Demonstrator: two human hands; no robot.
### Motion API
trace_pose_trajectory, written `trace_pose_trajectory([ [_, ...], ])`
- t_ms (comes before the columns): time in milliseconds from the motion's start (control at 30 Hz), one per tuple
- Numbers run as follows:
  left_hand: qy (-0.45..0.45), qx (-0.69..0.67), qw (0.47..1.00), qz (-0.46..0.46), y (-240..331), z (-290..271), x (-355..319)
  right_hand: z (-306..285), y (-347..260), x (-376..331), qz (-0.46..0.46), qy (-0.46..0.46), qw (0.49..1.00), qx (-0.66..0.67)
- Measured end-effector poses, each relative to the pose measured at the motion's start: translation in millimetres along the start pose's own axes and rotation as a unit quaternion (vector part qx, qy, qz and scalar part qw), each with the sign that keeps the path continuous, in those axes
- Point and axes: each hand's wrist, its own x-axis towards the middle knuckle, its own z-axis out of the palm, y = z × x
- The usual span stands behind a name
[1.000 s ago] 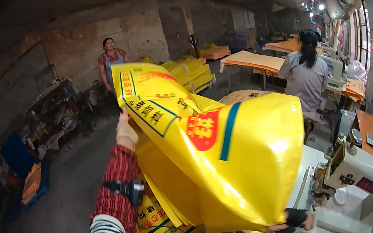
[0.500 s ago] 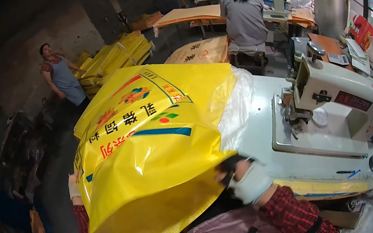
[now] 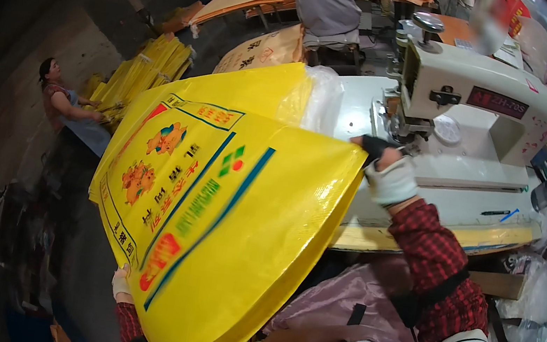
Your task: The recorder is folding and preparing yellow plastic woven bags at a sewing station.
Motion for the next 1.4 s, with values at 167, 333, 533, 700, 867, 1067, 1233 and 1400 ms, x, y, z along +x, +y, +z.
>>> trace_pose_trajectory([
  [167,0.096,0.26,0.959,0.063,30.6,101.7,-22.8,-18.7,36.8,-51.9,0.051,0.124,0.99,0.043],
  [333,-0.099,-0.176,0.977,-0.076,32.9,124.1,-94.4,-30.5,100.6,-126.6,0.077,0.003,0.992,-0.105],
  [533,-0.239,-0.248,0.933,-0.101,-77.7,100.1,-165.3,-30.9,119.0,-127.8,0.266,0.103,0.954,0.088],
  [700,-0.327,0.234,0.902,0.154,-203.2,58.8,-215.2,-21.2,126.7,-129.9,0.085,0.068,0.958,-0.267],
  [867,0.054,0.158,0.976,-0.138,-166.6,73.8,-276.8,37.3,31.1,-103.3,0.18,-0.147,0.971,-0.064],
  [1067,0.252,0.375,0.888,-0.082,-256.3,-35.5,-342.0,130.7,-35.9,-124.0,0.009,-0.411,0.911,0.043],
  [1233,0.306,0.396,0.833,-0.234,-260.0,-32.9,-373.4,190.5,-47.1,-142.7,0.076,-0.493,0.865,0.062],
  [1400,0.26,0.299,0.878,-0.269,-424.6,-99.8,-381.5,263.1,-13.1,-157.8,0.037,-0.499,0.865,0.044],
])
